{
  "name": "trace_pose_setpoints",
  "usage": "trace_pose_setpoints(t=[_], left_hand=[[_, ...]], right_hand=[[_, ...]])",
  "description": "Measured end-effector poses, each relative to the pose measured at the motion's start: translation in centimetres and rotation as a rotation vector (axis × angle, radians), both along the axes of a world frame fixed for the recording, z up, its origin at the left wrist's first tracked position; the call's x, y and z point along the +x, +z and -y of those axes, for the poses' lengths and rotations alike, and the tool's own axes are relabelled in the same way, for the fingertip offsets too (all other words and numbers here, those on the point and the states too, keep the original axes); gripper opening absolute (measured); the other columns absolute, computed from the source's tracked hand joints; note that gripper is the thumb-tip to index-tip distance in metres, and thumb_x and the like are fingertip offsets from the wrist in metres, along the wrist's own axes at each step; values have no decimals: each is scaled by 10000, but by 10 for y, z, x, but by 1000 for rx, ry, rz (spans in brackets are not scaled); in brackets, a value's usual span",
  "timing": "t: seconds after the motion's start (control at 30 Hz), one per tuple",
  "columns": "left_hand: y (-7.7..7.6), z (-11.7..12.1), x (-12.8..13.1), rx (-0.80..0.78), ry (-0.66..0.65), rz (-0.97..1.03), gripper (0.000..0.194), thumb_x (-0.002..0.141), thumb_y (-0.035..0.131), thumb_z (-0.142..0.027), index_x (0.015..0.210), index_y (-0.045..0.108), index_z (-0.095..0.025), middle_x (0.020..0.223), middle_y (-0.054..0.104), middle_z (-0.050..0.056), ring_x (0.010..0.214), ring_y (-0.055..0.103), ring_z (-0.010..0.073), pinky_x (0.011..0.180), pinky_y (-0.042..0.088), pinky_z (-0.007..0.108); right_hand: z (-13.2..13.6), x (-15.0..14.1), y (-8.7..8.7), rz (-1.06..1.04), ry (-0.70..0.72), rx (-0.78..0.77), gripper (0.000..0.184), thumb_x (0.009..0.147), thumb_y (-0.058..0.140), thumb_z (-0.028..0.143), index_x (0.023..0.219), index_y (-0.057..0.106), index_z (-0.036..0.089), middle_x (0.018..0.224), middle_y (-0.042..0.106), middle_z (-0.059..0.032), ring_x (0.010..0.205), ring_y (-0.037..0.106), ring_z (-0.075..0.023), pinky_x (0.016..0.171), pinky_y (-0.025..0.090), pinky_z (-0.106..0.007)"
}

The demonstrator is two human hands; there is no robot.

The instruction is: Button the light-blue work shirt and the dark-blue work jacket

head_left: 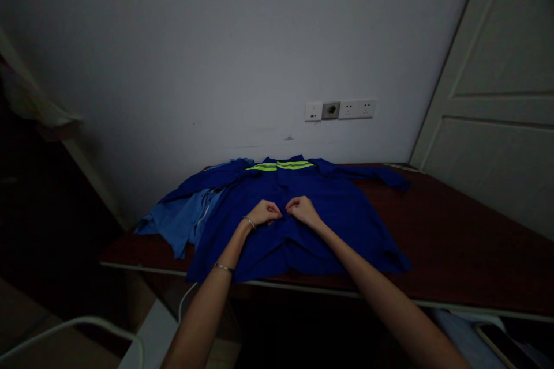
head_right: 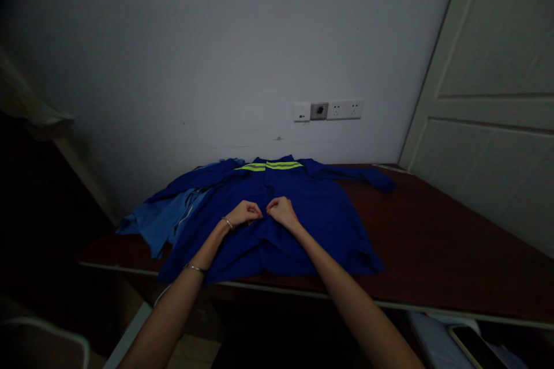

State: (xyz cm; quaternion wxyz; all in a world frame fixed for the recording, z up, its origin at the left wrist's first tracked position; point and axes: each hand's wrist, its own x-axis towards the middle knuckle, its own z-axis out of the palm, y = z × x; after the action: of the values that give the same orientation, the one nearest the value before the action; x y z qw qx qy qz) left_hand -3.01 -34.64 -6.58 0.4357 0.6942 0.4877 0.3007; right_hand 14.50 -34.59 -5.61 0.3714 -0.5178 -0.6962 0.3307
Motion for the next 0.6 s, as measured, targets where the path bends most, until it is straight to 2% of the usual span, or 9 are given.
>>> trace_pose_setpoints(t=[0.33,0.47,0.6], left_hand=[[-4,-4,-3,50,-39,-12,137,611,615,-194,697,650,-93,473,530,-24,388,424,53,395,298,167],[-4,-5,-4,49,-10,-14,140,601,630,-204,686,652,-95,460,524,-26,382,419,52,399,291,172],[-1,-6,-12,74,67,40,146,585,649,-229,647,628,-99,451,516,-27,388,431,60,407,299,175]], right_hand=[[3,-1,1,37,4,44,217,540,478,99,614,677,144,608,657,-37,563,569,-135,476,369,-183],[3,1,3,36,19,50,224,537,463,88,592,673,145,603,656,-40,579,577,-137,503,382,-184],[0,11,6,61,-49,88,214,551,455,107,577,665,143,584,642,-42,552,566,-135,489,372,-188]])
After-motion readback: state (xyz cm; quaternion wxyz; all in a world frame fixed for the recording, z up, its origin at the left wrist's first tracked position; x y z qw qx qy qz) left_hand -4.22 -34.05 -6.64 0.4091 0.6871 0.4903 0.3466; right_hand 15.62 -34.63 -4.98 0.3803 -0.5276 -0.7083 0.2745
